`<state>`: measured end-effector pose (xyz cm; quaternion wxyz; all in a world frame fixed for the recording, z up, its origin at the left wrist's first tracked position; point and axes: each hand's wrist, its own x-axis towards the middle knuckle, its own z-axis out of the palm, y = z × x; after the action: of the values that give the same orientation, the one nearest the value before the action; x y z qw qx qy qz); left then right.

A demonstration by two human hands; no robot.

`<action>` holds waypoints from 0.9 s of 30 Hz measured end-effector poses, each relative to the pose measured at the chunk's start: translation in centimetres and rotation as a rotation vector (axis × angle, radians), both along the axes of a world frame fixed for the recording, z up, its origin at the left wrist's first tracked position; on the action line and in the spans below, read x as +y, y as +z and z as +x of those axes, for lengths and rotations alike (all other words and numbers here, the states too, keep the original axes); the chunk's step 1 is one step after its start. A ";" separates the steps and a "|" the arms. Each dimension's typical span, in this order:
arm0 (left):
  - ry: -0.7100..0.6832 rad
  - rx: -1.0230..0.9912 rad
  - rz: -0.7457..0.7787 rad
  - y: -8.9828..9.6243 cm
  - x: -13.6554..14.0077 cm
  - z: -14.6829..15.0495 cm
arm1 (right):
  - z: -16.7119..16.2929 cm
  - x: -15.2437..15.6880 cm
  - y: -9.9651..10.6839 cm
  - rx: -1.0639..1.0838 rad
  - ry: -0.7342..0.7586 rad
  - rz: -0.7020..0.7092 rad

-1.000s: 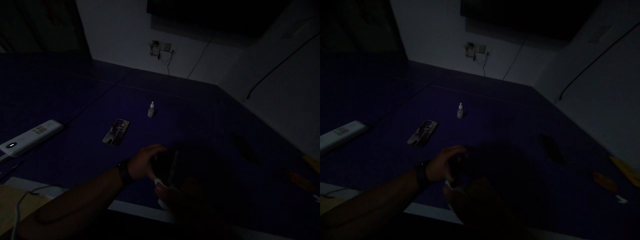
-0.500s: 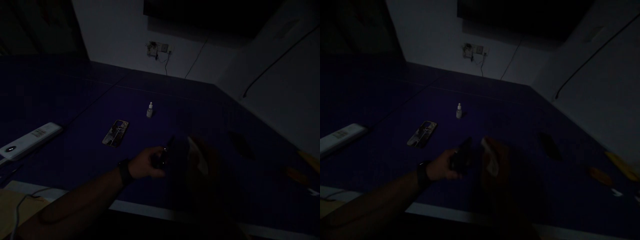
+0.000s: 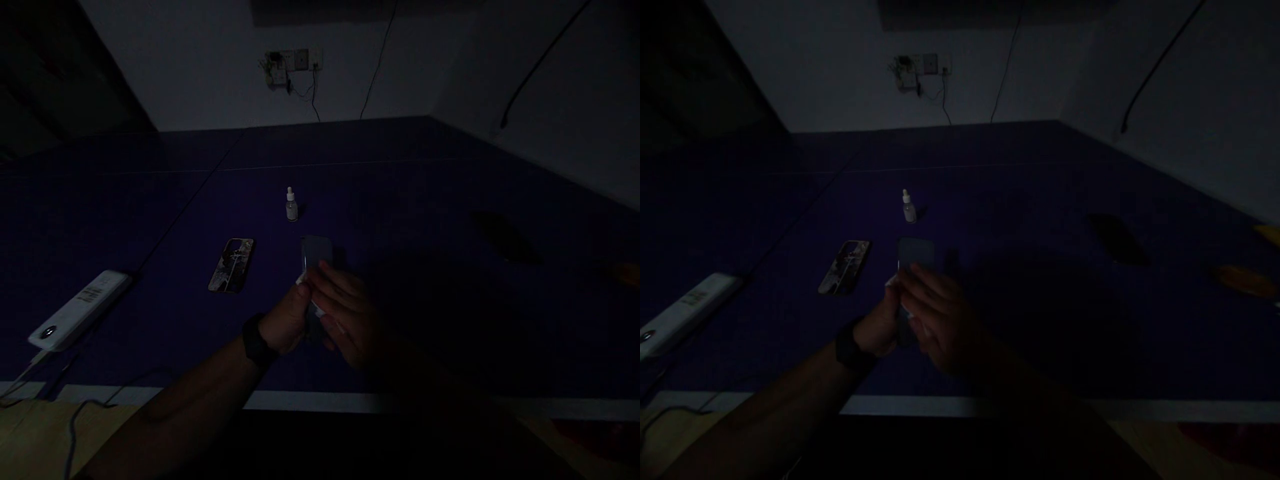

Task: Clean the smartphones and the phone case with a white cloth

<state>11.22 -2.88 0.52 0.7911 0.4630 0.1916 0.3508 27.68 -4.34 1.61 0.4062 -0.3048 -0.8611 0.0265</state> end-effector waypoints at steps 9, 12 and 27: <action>-0.080 -0.033 -0.146 -0.1 -0.2 -0.8 | 0.7 1.0 1.2 -0.148 -0.116 -0.026; -0.087 -0.068 -0.174 0.0 -0.1 -0.9 | 1.3 0.7 1.2 -0.231 -0.033 0.009; -0.244 -0.087 -0.229 -0.2 0.2 -1.1 | 2.1 1.3 1.9 -0.113 -0.232 -0.017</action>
<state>10.12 -2.73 0.29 0.8830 0.3741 0.1384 0.2475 29.77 -3.05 3.53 0.3548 -0.4068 -0.8413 -0.0306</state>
